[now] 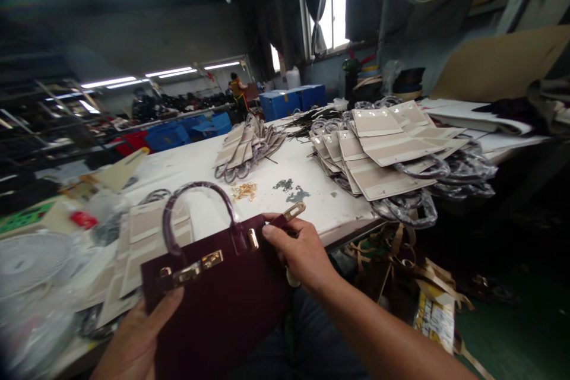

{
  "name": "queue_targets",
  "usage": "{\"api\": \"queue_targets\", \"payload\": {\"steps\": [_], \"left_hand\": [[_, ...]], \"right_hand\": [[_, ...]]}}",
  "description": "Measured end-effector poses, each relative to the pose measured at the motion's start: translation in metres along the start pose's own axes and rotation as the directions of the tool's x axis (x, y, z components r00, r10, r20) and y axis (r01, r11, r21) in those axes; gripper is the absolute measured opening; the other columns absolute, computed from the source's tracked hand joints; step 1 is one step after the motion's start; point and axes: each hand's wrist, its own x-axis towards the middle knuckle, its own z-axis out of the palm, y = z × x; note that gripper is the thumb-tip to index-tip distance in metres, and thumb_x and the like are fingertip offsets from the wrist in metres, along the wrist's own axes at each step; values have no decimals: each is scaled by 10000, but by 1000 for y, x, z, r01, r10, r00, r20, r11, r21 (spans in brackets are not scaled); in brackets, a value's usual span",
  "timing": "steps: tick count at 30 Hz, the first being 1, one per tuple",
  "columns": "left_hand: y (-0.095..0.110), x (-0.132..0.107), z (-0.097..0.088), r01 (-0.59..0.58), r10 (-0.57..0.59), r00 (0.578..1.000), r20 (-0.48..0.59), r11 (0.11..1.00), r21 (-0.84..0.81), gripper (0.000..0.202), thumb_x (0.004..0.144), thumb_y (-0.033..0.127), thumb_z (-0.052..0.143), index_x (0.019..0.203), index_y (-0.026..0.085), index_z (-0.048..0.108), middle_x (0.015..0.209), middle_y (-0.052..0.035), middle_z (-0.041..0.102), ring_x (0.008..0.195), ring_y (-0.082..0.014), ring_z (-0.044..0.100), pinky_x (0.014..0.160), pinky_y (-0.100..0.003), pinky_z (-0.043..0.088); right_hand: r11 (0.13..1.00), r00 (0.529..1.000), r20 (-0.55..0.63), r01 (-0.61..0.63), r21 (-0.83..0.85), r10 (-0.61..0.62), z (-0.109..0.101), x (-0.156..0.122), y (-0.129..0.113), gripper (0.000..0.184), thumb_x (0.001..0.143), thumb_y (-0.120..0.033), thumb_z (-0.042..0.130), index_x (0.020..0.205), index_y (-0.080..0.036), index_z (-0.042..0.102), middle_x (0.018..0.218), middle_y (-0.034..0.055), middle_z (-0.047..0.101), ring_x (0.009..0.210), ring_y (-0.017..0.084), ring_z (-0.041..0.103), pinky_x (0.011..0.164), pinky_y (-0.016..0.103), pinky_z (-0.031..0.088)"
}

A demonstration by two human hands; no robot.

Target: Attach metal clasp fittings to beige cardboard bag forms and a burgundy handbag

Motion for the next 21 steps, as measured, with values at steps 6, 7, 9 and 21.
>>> {"api": "queue_targets", "payload": {"steps": [6,7,9,21], "left_hand": [[-9,6,-11,-85,86,996,17,996,-28,827,541,247,1001,1308,266,692,1119,-51,815,1078,-358,760,977,-491,627],[-10,6,-12,-98,98,995,12,995,-34,793,548,263,1001,1283,262,704,1121,-53,814,1097,-361,753,985,-494,624],[-11,7,-15,-133,133,991,-2,990,-50,700,591,335,990,1234,248,728,1130,-62,811,1133,-371,738,993,-499,621],[-10,2,-14,-40,77,985,152,972,-233,625,886,477,759,1436,215,619,1296,-122,749,1250,-383,676,1085,-557,549]], "right_hand": [[1000,1000,23,11,6,-11,2,2,7,517,824,-509,813,1225,-186,770,640,-21,547,557,96,396,508,228,294],[1000,1000,28,10,10,-11,2,2,8,520,827,-507,814,1232,-184,766,648,-20,552,560,95,395,511,227,292],[1000,999,32,6,27,-7,2,2,12,522,830,-501,818,1241,-186,760,644,-25,541,556,91,387,512,225,284],[1000,1000,18,-23,16,23,1,7,22,498,849,-509,804,1225,-187,760,638,-33,514,550,84,394,504,213,309]]}}
